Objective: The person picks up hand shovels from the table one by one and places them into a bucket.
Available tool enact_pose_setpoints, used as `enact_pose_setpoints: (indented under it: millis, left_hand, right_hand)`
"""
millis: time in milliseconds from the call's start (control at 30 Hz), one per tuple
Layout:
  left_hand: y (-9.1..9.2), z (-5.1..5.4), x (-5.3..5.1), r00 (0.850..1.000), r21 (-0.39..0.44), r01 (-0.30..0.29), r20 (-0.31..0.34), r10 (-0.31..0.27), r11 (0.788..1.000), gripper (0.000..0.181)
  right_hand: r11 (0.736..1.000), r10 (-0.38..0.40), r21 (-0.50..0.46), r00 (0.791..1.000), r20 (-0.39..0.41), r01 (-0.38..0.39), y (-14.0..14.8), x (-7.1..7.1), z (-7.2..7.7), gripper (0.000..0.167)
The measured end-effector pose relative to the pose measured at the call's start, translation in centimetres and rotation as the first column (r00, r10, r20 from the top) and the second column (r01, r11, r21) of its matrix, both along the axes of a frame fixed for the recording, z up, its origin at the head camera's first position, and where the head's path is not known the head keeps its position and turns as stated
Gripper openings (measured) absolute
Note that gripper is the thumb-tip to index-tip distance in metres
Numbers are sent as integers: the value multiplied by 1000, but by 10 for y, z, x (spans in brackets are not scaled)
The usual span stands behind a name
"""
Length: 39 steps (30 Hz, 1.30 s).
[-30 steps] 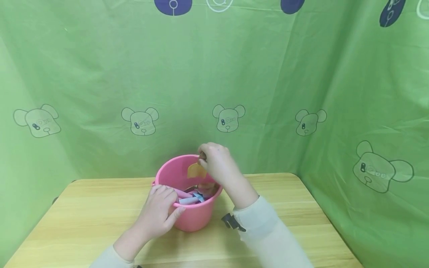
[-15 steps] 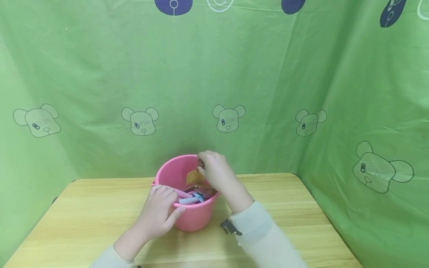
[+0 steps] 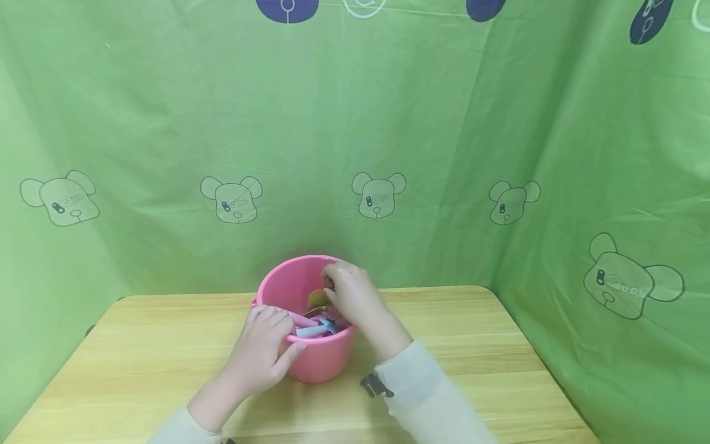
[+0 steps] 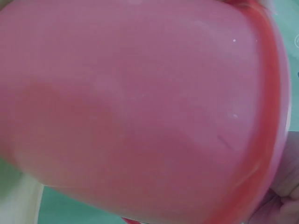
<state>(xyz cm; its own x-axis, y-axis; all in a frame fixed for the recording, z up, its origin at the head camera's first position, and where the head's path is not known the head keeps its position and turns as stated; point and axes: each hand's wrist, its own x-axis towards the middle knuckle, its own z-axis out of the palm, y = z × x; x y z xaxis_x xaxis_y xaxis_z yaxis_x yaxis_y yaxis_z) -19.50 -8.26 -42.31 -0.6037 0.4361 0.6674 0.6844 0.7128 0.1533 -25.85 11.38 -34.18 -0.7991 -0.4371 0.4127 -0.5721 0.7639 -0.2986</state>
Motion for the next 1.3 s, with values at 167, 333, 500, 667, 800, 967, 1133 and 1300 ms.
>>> enact_pose_setpoints:
  millis: [167,333,500,667,800,967,1133,1300]
  left_hand:
    - [1,0,0,1000,5,5,1,-5,1000,29]
    - [1,0,-1,1000,10,7,0,-7,1000,28]
    - [1,0,-1,1000,12,9,-9,-9,1000,29]
    - [1,0,-1,1000,5,8,-16,-8,1000,29]
    - [1,0,-1,1000,5,6,-21,-6,1000,28]
    - [0,1,0,1000,8,2,-21,-2,1000,27]
    - [0,0,0,1000,7,10,-16,-10,1000,28]
    - [1,-2,-2,999,-1,7,-37,-7,1000,30]
  right_hand:
    - [999,-15,40,1000,20,14,-2,-1,-8,12]
    - [998,-16,62,999,30,14,-5,-2,-11,10]
    - [997,-4,80,999,34,2,-6,-4,-14,10]
    - [995,4,104,999,49,-9,-6,-5,-16,10]
    - [993,3,121,998,59,-11,-8,-6,-16,11]
    - [989,27,143,996,84,-39,-9,-7,-17,10]
    - [986,44,157,994,101,-60,-8,-5,-18,9]
    - [984,52,162,993,103,-68,-7,-2,-17,9]
